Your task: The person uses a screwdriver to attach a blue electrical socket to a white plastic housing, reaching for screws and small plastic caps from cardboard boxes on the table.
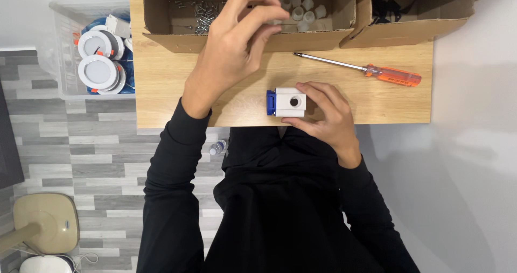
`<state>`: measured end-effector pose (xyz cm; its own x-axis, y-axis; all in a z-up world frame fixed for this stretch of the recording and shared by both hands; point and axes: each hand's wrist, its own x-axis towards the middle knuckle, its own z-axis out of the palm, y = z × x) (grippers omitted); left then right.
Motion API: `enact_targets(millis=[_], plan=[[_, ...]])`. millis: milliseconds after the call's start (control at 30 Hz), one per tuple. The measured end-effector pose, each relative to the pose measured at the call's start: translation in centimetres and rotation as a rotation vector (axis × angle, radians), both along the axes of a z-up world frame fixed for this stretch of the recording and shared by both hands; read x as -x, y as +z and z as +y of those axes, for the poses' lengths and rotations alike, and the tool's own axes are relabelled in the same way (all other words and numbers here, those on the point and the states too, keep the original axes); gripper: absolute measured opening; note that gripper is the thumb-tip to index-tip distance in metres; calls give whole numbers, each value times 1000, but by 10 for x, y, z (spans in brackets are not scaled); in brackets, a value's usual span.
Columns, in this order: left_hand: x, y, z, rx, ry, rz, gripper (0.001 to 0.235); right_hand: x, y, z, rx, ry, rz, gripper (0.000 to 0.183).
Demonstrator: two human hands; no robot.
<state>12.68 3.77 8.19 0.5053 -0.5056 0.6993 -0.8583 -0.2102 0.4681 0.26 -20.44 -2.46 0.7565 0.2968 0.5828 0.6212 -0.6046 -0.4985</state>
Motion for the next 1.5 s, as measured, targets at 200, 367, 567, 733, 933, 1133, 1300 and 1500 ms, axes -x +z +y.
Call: enact_targets(millis=[200, 367, 567, 733, 933, 1133, 1300, 1500], plan=[[-1, 1, 0, 33, 49, 1, 13, 2, -2, 0, -1, -14, 18, 73], [-1, 0, 2, 26, 14, -6, 22, 2, -3, 0, -3, -24, 12, 72], [1, -2, 1, 125, -27, 97, 24, 2, -4, 0, -7, -9, 7, 72], [2, 3, 1, 127, -18, 117, 34, 2, -2, 0, -24, 6, 14, 73], [-3, -8, 1, 81, 10, 83, 33, 2, -3, 0, -22, 4, 9, 73], [2, 6, -2, 94, -51, 50, 20, 1, -5, -1, -9, -6, -2, 74], [-7, -9, -3, 79, 17, 3, 27, 1, -4, 0, -12, -1, -4, 72], [-5, -9, -2, 39, -3, -6, 19, -1, -5, -1, -21, 6, -22, 73]])
